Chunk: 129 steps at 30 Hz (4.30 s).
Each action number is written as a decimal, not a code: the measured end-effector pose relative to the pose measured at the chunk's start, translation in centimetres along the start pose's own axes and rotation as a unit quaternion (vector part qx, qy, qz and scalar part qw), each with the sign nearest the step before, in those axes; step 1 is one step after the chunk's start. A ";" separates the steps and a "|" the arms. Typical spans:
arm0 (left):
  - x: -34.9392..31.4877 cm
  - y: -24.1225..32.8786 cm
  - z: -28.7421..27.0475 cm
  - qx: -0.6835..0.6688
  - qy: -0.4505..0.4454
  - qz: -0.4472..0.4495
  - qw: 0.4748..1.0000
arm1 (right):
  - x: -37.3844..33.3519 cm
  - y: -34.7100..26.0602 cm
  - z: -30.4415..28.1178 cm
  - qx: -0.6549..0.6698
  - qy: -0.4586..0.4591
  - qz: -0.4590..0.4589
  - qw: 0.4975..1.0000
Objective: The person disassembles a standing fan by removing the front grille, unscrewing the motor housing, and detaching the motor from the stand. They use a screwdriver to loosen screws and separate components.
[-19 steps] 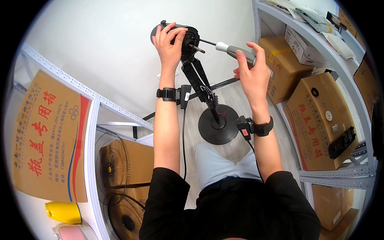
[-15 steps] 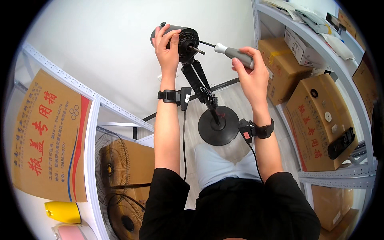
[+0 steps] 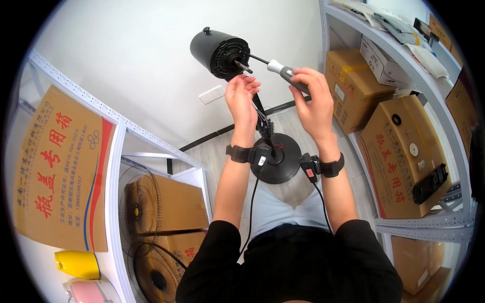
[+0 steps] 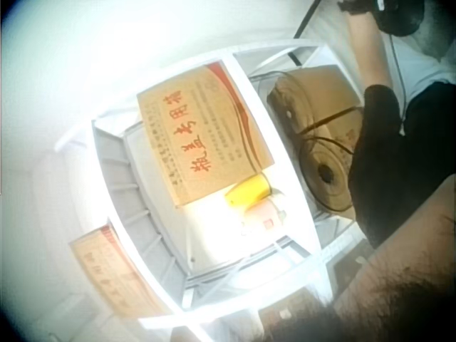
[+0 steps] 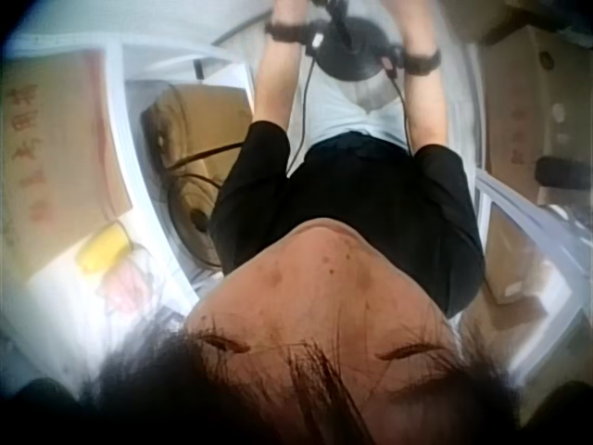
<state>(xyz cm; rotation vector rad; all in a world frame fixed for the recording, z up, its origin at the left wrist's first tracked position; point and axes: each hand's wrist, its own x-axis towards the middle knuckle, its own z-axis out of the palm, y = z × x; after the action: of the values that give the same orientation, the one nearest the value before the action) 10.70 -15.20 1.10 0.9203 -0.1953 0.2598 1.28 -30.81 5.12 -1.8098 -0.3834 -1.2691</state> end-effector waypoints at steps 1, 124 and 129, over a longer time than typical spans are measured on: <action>0.0 0.1 0.6 -0.034 -0.008 -0.027 0.999 | -0.1 0.2 -0.1 -0.006 0.003 -0.020 1.000; 0.9 6.0 -0.6 -0.078 -0.036 -0.197 0.977 | -3.6 -5.0 3.0 -0.053 0.057 -0.016 0.997; -0.4 6.4 0.3 0.027 -0.054 -0.156 0.986 | -4.5 -4.5 2.9 -0.048 0.019 -0.048 0.998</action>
<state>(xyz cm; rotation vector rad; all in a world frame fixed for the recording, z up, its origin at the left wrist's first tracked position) 8.37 -11.81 6.01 1.0043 -0.1411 -0.0751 -1.90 -24.92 2.99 -1.8649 -0.3974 -1.4070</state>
